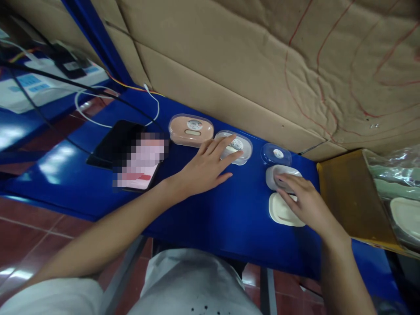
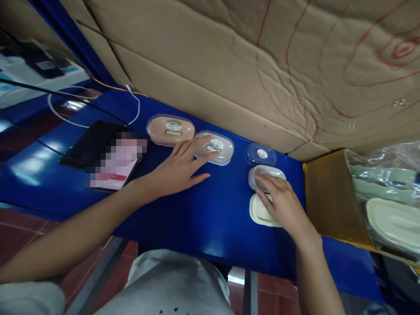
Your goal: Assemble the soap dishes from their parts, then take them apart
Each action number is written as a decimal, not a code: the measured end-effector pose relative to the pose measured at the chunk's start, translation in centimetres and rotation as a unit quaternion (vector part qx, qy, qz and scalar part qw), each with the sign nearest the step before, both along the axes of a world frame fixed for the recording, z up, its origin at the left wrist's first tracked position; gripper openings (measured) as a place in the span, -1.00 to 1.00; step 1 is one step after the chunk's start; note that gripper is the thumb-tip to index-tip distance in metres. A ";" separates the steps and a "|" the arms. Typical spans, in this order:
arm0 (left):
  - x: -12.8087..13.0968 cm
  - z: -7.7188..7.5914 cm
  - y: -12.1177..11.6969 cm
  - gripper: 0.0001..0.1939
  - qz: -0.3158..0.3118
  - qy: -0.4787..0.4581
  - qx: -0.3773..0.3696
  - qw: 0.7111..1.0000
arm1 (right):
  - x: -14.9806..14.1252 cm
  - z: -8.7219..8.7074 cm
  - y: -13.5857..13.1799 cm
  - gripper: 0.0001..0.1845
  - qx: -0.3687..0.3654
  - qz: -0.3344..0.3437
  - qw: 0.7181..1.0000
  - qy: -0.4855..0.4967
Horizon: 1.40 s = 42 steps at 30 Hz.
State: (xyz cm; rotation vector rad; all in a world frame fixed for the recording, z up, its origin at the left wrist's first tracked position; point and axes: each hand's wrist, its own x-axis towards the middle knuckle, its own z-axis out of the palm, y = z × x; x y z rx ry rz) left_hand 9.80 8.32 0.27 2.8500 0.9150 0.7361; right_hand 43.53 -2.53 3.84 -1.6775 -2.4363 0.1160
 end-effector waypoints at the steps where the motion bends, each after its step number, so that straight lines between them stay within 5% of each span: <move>1: 0.1 0.0 -0.1 -0.41 -0.006 0.000 -0.001 1.000 | 0.6 -0.4 -1.1 -0.54 0.000 -0.008 1.000 -0.014; 5: 0.3 -0.2 -0.4 -0.45 -0.030 0.007 -0.005 1.000 | 0.8 -1.7 -2.8 -0.50 0.015 -0.025 0.998 -0.048; 14: 1.0 -1.1 -1.4 -0.42 -0.122 -0.013 -0.042 0.992 | -3.8 -2.5 0.7 -0.43 0.003 0.033 0.999 -0.009; 20: 2.1 -1.1 -3.6 -0.48 -0.227 0.028 -0.059 0.972 | 1.3 -1.0 1.2 -0.26 -0.054 -0.030 0.998 0.023; 26: 2.0 -0.7 -3.8 -0.54 -0.220 0.032 -0.052 0.974 | 6.0 -2.5 0.9 -0.10 -0.124 -0.107 0.985 0.044; 35: 2.2 -0.9 -3.8 -0.57 -0.226 0.033 -0.045 0.972 | 3.5 -2.4 0.4 -0.06 -0.076 -0.158 0.983 0.044; 42: 2.1 -0.6 -3.6 -0.44 -0.210 0.017 -0.042 0.977 | 1.9 -0.1 -2.4 -0.04 -0.130 -0.099 0.983 0.088</move>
